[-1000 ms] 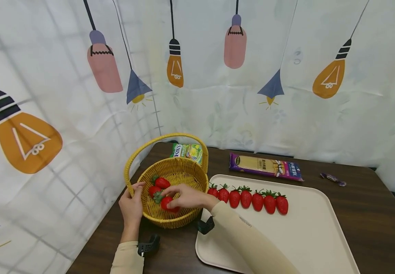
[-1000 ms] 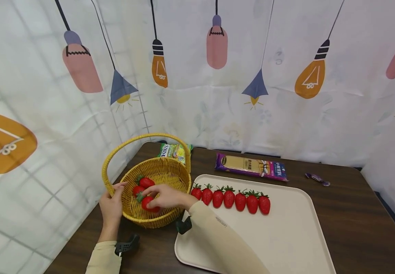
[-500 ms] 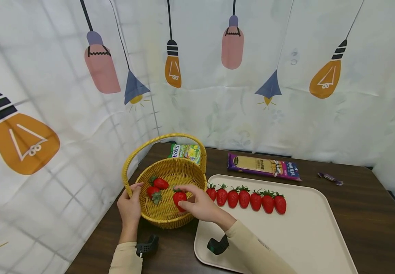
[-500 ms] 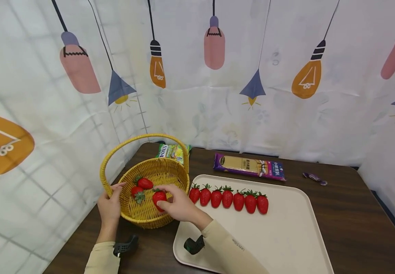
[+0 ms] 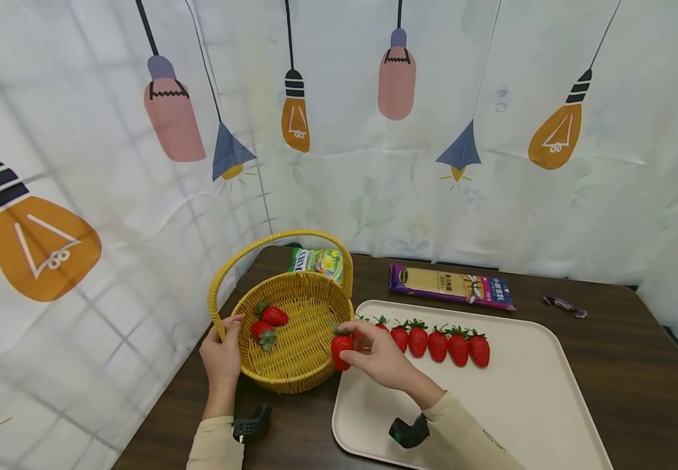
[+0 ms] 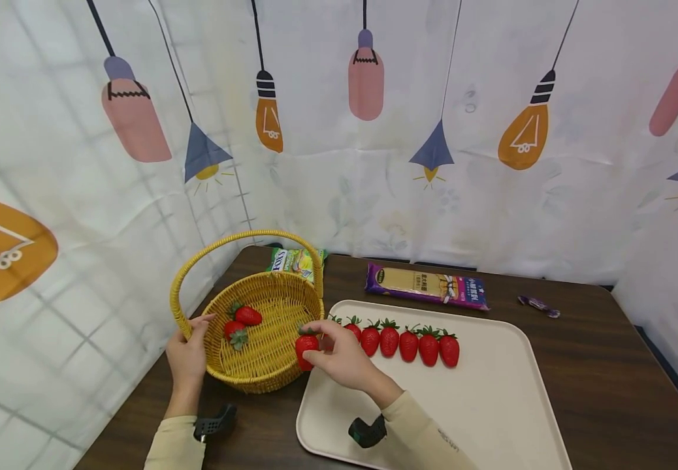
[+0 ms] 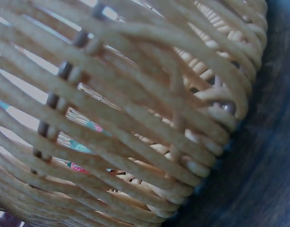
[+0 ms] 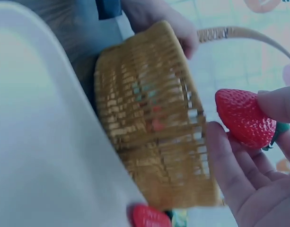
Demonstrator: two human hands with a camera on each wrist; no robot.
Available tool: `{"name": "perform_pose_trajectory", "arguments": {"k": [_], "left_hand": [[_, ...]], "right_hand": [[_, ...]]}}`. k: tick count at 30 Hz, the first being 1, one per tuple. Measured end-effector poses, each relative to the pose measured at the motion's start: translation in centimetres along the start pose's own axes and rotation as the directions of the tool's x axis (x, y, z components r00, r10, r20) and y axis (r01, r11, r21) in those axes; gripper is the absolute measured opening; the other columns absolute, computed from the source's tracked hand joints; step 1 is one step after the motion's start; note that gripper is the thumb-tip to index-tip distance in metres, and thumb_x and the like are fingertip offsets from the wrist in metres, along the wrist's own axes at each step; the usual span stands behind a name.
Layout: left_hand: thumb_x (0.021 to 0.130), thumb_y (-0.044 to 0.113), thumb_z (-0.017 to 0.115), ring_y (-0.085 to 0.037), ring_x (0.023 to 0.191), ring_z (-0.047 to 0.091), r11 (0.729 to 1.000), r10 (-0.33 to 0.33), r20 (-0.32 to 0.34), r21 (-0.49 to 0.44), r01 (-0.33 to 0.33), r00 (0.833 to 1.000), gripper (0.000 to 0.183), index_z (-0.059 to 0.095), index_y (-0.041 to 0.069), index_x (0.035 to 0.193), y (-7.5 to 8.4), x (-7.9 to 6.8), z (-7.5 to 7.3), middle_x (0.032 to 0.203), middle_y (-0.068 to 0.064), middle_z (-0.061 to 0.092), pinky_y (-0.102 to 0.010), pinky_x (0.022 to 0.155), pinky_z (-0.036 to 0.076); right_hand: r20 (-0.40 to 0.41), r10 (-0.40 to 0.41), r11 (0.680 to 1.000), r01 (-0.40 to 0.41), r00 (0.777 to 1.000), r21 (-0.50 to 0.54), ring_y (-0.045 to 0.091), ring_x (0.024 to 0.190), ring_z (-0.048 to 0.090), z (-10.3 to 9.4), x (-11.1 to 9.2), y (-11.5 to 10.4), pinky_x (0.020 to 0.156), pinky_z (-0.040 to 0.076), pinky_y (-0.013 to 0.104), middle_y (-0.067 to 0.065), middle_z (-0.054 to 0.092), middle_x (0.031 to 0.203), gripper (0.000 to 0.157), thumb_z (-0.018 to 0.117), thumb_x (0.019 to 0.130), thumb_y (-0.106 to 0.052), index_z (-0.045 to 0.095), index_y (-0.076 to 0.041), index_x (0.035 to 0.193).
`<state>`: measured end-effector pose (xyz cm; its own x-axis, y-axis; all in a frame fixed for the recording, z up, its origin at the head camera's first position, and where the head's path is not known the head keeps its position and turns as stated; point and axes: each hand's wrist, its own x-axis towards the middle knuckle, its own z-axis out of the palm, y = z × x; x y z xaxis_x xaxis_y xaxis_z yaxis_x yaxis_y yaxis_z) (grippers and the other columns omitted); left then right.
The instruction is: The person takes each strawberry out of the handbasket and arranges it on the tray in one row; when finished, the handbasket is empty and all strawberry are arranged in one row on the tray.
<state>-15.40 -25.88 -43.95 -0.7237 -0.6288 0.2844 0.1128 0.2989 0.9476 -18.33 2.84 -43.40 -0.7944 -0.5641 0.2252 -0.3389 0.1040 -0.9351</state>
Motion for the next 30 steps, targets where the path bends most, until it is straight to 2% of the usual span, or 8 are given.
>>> {"name": "perform_pose_trajectory", "arguments": {"k": [4,7,10,14,18,22,26,30], "left_hand": [[0.098,0.013,0.058,-0.009,0.057,0.032,1.000,0.006,0.004,0.005,-0.006,1.000,0.023,0.071,-0.004,0.104,-0.2,0.1,0.0,0.109,-0.024,0.069,-0.028,0.063,0.030],[0.098,0.014,0.059,-0.007,0.054,0.027,1.000,0.011,-0.002,0.013,-0.011,1.000,0.021,0.071,-0.002,0.102,-0.4,0.1,0.0,0.106,-0.017,0.071,-0.029,0.061,0.030],[0.098,0.015,0.059,-0.005,0.050,0.025,1.000,0.016,-0.005,0.010,-0.016,1.000,0.021,0.072,-0.001,0.101,-0.6,0.2,-0.1,0.092,-0.001,0.073,-0.029,0.057,0.029],[0.098,0.015,0.058,-0.005,0.045,0.022,1.000,0.011,0.005,-0.002,-0.011,1.000,0.023,0.072,-0.003,0.104,-0.7,0.2,-0.3,0.074,0.017,0.061,-0.030,0.051,0.027],[0.098,0.016,0.059,-0.005,0.048,0.023,1.000,-0.003,0.004,-0.007,0.003,1.000,0.024,0.072,-0.002,0.105,-0.5,0.1,-0.4,0.082,0.016,0.065,-0.030,0.054,0.028],[0.098,0.016,0.058,-0.006,0.051,0.025,1.000,0.002,0.014,-0.002,-0.002,1.000,0.025,0.071,-0.004,0.105,-0.4,0.1,-0.3,0.089,0.013,0.069,-0.029,0.057,0.028],[0.098,0.016,0.059,-0.005,0.048,0.025,1.000,0.003,0.015,0.008,-0.003,1.000,0.025,0.071,-0.004,0.106,-0.7,0.3,-0.1,0.078,0.015,0.064,-0.030,0.056,0.029],[0.098,0.018,0.060,-0.003,0.046,0.024,1.000,-0.011,0.012,0.010,0.010,1.000,0.023,0.073,0.001,0.107,-2.3,0.9,0.0,0.066,0.008,0.054,-0.030,0.055,0.029]], "right_hand": [[-0.044,0.012,0.999,-0.014,0.999,-0.047,0.022,0.087,0.063,-1.4,-0.7,1.0,0.069,0.054,0.030,0.009,0.063,0.114,0.036,0.069,0.091,-0.011,0.060,-0.010,0.125],[-0.076,0.036,0.997,-0.042,0.996,-0.070,0.020,0.085,0.062,-2.4,-1.3,1.3,0.068,0.053,0.030,0.008,0.063,0.111,0.036,0.070,0.090,-0.011,0.061,-0.011,0.125],[-0.099,0.062,0.995,-0.069,0.993,-0.066,0.019,0.082,0.061,-3.3,-1.7,1.5,0.067,0.053,0.030,0.011,0.062,0.111,0.037,0.070,0.089,-0.010,0.061,-0.010,0.125],[-0.124,0.089,0.994,-0.096,0.988,-0.057,0.022,0.084,0.061,-4.5,-2.1,1.7,0.068,0.054,0.030,0.015,0.061,0.117,0.038,0.071,0.089,-0.011,0.061,-0.007,0.125],[-0.168,0.119,0.986,-0.136,0.979,-0.098,0.025,0.088,0.061,-6.3,-2.4,2.1,0.067,0.055,0.032,0.013,0.060,0.121,0.037,0.070,0.090,-0.012,0.061,-0.009,0.126],[-0.239,0.157,0.965,-0.200,0.958,-0.167,0.025,0.090,0.064,-8.7,-3.1,2.8,0.067,0.055,0.034,0.012,0.060,0.120,0.037,0.070,0.090,-0.011,0.062,-0.012,0.125],[-0.280,0.196,0.948,-0.255,0.940,-0.193,0.026,0.094,0.065,-11.3,-4.2,3.3,0.072,0.056,0.039,0.016,0.058,0.121,0.035,0.069,0.091,-0.012,0.061,-0.010,0.125],[-0.312,0.225,0.935,-0.295,0.923,-0.199,0.028,0.096,0.065,-13.7,-5.2,3.5,0.077,0.056,0.042,0.017,0.057,0.122,0.036,0.067,0.093,-0.017,0.059,-0.008,0.127]]}}
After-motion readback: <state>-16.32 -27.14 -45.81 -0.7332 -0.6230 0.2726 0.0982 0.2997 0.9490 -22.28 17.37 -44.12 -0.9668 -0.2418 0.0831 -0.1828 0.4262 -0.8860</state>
